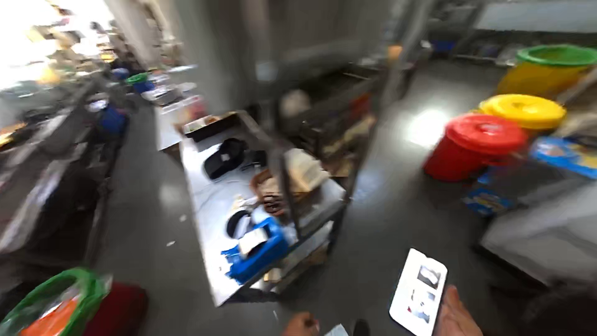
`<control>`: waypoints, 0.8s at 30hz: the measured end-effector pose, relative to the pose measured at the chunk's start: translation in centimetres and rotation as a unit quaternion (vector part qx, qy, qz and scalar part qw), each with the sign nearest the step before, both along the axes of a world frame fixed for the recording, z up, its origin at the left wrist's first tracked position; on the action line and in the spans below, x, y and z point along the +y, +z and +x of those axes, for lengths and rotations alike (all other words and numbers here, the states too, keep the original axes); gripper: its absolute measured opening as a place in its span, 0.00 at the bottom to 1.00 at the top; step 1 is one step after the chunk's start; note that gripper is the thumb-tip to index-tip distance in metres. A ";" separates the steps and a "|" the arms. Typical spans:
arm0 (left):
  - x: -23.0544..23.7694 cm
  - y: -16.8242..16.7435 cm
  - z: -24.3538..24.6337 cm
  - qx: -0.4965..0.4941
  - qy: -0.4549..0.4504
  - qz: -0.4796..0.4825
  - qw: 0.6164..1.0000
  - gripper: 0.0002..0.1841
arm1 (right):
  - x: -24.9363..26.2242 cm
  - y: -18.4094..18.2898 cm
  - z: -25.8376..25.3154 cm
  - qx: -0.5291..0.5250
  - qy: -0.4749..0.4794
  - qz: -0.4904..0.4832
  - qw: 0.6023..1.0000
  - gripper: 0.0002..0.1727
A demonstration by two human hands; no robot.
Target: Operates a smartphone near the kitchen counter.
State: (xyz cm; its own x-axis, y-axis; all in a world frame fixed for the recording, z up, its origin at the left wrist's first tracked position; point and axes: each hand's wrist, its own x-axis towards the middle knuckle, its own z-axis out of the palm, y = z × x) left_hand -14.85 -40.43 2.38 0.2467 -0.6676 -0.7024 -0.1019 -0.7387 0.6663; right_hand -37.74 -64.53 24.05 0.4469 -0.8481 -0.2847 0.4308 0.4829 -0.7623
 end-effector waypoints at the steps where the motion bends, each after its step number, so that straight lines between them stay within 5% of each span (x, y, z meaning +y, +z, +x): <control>1: -4.2 -0.1 0.2 -0.008 -0.032 -0.023 0.999 0.20 | -2.7 0.2 -1.1 0.020 -0.038 -0.006 0.999 0.30; 10: -36.4 9.8 -1.3 0.021 -0.081 -0.166 0.983 0.20 | -27.8 2.9 -5.7 0.050 -0.084 0.009 0.995 0.35; 15: -51.3 6.3 1.5 0.037 -0.105 -0.132 0.985 0.19 | -41.7 0.9 -2.4 0.052 -0.116 0.002 0.992 0.30; 19: -68.0 4.8 4.5 0.033 -0.093 -0.092 0.991 0.19 | -53.1 -0.3 -0.1 0.019 -0.142 -0.009 0.990 0.26; 24: -89.0 13.0 9.0 -0.025 -0.090 -0.209 0.974 0.22 | -65.8 2.7 0.9 0.024 -0.116 -0.030 0.992 0.27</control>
